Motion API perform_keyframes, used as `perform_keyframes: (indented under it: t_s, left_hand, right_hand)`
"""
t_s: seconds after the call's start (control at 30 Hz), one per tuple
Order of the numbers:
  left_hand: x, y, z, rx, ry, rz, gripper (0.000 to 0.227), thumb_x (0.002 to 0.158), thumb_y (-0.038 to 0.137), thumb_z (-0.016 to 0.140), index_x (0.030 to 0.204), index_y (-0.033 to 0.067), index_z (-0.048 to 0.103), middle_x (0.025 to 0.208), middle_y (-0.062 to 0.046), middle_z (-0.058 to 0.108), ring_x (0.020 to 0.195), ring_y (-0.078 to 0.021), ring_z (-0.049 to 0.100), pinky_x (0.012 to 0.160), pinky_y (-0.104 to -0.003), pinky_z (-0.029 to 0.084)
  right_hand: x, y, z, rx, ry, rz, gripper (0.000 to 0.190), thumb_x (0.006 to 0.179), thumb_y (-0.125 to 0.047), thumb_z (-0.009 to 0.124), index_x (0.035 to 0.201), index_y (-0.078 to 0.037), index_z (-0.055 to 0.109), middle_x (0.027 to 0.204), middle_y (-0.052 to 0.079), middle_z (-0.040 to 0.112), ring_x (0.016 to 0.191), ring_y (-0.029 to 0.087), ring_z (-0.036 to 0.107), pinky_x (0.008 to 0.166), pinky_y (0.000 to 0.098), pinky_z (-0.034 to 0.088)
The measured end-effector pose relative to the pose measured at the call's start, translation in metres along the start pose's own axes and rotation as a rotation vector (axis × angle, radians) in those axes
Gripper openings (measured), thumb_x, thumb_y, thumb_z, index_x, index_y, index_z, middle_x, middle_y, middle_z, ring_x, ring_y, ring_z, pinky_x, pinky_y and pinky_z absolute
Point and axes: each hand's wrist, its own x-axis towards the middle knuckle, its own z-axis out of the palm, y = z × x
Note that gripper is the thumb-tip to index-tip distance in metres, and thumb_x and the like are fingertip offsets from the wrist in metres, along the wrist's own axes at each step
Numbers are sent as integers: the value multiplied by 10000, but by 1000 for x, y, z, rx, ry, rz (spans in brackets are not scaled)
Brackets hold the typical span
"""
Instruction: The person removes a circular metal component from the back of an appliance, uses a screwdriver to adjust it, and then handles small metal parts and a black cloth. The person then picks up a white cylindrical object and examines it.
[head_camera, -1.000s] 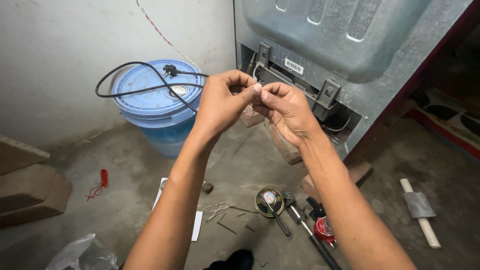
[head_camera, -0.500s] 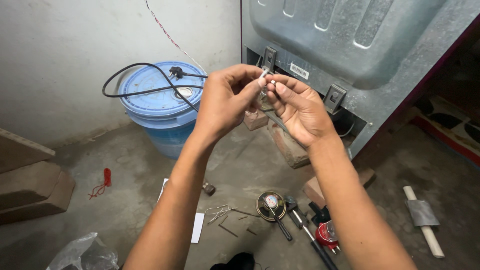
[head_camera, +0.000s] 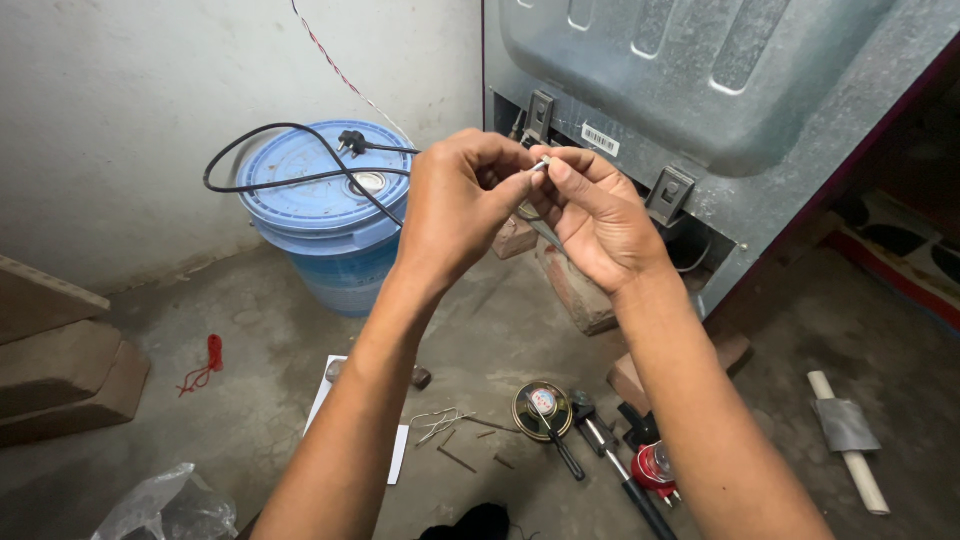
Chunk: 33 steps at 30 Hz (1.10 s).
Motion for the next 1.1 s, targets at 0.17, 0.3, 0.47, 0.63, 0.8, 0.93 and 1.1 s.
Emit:
perform_keyframes:
  t_s: [0.17, 0.3, 0.47, 0.63, 0.8, 0.93, 1.1]
  left_hand:
    - [1, -2, -1, -47, 9, 36, 109, 862, 77, 796, 933, 6, 753, 834, -35, 762, 749, -79, 719, 676, -227, 580]
    - [2, -1, -9, -74, -121, 126, 117, 871, 37, 789, 976, -11, 773, 899, -67, 744, 815, -112, 709, 738, -245, 580]
    - [2, 3, -11, -321, -258, 10, 183, 888, 20, 747, 1070, -3, 739, 974, -40, 768, 911, -88, 729, 847, -242, 612]
    - [2, 5, -7, -211, -121, 50, 156, 889, 31, 766, 1042, 4, 753, 941, -40, 768, 870, -96, 732, 808, -246, 614]
    - [2, 5, -10, -93, -99, 141, 163, 871, 50, 798, 1030, 26, 770, 963, -40, 725, 866, -111, 720, 777, -263, 593]
    - [2, 5, -13, -78, -120, 152, 182, 864, 44, 795, 1045, 40, 774, 974, -42, 723, 870, -122, 712, 779, -264, 582]
    - [1, 7, -10, -52, -89, 183, 197, 860, 49, 797, 1053, 47, 757, 955, -35, 708, 863, -115, 713, 749, -258, 576]
  right_hand:
    - [0, -1, 1, -88, -36, -30, 206, 988, -24, 695, 1192, -43, 673, 1188, 96, 713, 1088, 179, 686, 1046, 344, 558]
    - [-1, -4, -1, -113, -23, -2, 275, 998, -51, 687, 1272, -33, 680, 1168, 97, 711, 1056, 171, 680, 998, 344, 555]
    - [-3, -9, -1, -42, -42, -1, 236, 1030, -89, 696, 1254, -21, 661, 1157, 91, 711, 1047, 181, 676, 998, 359, 551]
    - [-6, -11, 8, -65, -58, 15, 350, 969, -74, 727, 1293, -53, 594, 1137, 73, 700, 1078, 172, 674, 1061, 360, 547]
    - [-6, -11, 12, -50, -70, 25, 375, 962, -66, 743, 1300, -56, 581, 1137, 74, 689, 1079, 172, 665, 1070, 366, 539]
    - [-5, -12, 10, -28, -60, 40, 299, 975, -76, 739, 1240, -63, 601, 1116, 83, 683, 1078, 182, 662, 1077, 366, 536]
    - [-4, -9, 7, 6, -39, 58, 202, 979, -87, 733, 1156, -59, 640, 1105, 65, 689, 1048, 170, 656, 1063, 350, 533]
